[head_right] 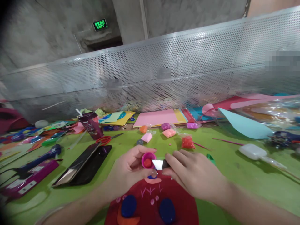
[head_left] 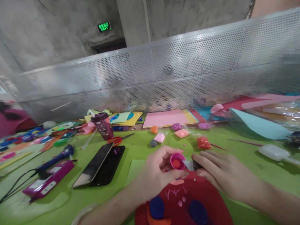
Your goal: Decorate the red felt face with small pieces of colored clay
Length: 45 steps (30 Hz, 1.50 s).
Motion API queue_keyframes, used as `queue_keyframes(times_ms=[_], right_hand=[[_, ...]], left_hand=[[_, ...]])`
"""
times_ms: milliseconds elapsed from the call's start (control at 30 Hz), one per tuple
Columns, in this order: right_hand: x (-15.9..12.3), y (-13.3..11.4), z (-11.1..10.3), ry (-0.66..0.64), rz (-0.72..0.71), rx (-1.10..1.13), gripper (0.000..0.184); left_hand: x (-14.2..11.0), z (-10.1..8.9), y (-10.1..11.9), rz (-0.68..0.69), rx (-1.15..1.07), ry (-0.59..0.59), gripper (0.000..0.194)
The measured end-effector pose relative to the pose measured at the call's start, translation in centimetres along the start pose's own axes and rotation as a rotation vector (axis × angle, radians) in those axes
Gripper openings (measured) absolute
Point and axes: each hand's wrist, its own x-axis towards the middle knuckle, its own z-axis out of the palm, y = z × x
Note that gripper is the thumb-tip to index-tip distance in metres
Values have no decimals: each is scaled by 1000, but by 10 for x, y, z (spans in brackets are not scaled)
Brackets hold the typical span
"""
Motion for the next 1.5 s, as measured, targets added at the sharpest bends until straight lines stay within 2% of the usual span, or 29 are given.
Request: queue_keyframes(times_ms=[267, 400, 467, 600, 733, 900, 1500], right_hand=[[-2, 6, 0, 21, -26, -71, 39], [-5, 19, 0, 99, 24, -172, 31], [-6, 21, 0, 132, 11, -158, 31], [-5, 15, 0, 98, -49, -113, 35], [-3, 9, 1, 58, -92, -60, 40], [-1, 8, 0, 33, -74, -55, 44], [-1, 6, 0, 69, -89, 47, 38]], left_hand=[[-3, 5, 4, -18, 4, 2, 38], [-4, 8, 7, -51, 31, -51, 38], [-3, 8, 6, -64, 22, -19, 39], [0, 4, 3, -56, 2, 39, 39], [0, 5, 2, -45, -13, 28, 38], [-1, 6, 1, -44, -24, 7, 38], [-5, 10, 5, -6, 41, -24, 39]])
